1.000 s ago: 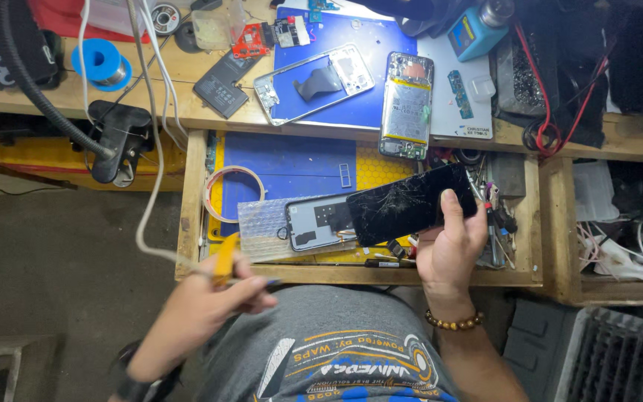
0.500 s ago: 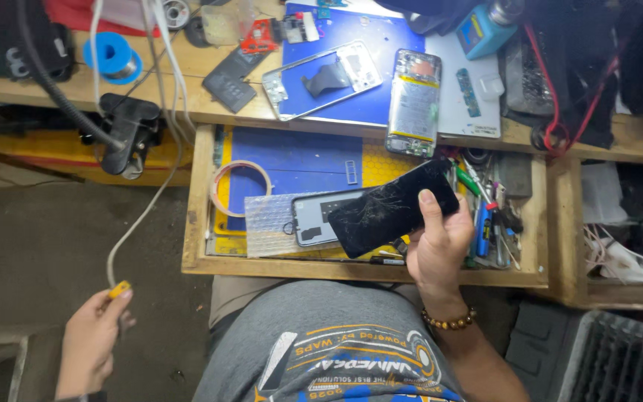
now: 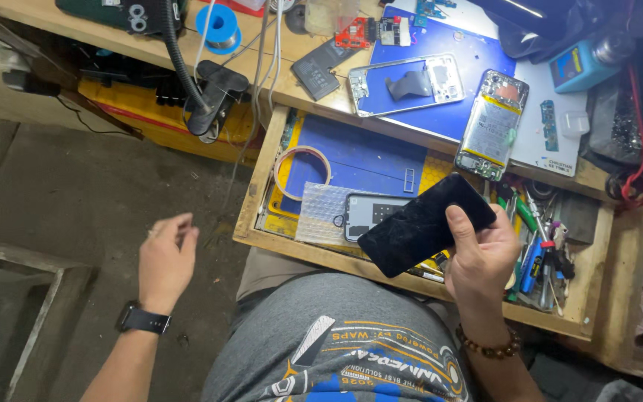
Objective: The person disassembles a smartphone, removes the battery, and replaces the motherboard with a new one. They then reassemble the phone, connect a charging cable, and test the device to ensure it powers on correctly.
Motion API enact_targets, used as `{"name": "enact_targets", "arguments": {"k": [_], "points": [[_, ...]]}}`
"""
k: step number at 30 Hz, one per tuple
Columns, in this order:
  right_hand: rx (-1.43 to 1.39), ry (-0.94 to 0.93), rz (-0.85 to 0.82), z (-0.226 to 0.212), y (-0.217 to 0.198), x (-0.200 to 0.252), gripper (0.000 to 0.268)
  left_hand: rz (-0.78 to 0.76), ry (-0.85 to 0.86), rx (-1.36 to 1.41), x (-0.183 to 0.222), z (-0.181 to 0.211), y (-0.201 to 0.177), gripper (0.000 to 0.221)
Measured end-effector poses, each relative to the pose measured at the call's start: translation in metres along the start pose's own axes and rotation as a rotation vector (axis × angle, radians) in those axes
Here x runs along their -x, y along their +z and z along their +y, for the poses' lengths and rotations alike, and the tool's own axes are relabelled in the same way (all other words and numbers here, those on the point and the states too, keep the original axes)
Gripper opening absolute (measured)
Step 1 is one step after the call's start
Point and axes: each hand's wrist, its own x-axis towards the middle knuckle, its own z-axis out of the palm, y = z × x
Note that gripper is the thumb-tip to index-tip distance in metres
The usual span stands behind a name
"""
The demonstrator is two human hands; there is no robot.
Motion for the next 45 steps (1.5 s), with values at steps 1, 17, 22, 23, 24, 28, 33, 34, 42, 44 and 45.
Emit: {"name": "enact_targets", "arguments": {"k": [1, 17, 22, 23, 24, 28, 33, 34, 42, 44, 45], "points": [[0.020, 0.000, -0.011, -0.005, 0.001, 0.000, 0.015, 0.044, -0.003, 0.106, -0.006, 0.022, -0.009, 0.024], [0.183, 0.307, -0.380, -0.047, 0.040, -0.026, 0.043, -0.686, 0.291, 1.118, -0.031, 0.228, 0.041, 0.085], [0.260, 0.212, -0.348, -0.037, 0.007, -0.042, 0.034, -1.042, -0.324, 1.922, -0.035, 0.207, 0.053, 0.079], [0.233, 0.204, -0.301, -0.034, 0.002, -0.042, 0.032, -1.054, -0.370, 1.946, -0.033, 0.204, 0.053, 0.078], [0.206, 0.195, -0.254, -0.031, -0.003, -0.040, 0.030, -1.071, -0.437, 1.994, -0.031, 0.203, 0.056, 0.076], [0.180, 0.262, -0.190, -0.017, -0.005, -0.033, 0.028, -1.117, -0.596, 2.114, -0.019, 0.197, 0.067, 0.075], [0.176, 0.316, -0.195, 0.001, 0.010, -0.030, 0.031, -1.231, -0.632, 2.152, -0.020, 0.198, 0.071, 0.075], [0.168, 0.336, -0.197, 0.005, 0.010, -0.029, 0.032, -1.245, -0.636, 2.158, -0.020, 0.196, 0.072, 0.076], [-0.003, 0.479, -0.217, 0.011, 0.013, -0.029, 0.033, -1.325, -0.651, 2.167, -0.021, 0.195, 0.075, 0.080], [-0.007, 0.481, -0.220, 0.011, 0.015, -0.029, 0.031, -1.339, -0.643, 2.150, -0.022, 0.195, 0.075, 0.079], [-0.017, 0.481, -0.220, 0.010, 0.015, -0.029, 0.030, -1.340, -0.652, 2.153, -0.022, 0.195, 0.075, 0.079]]}}
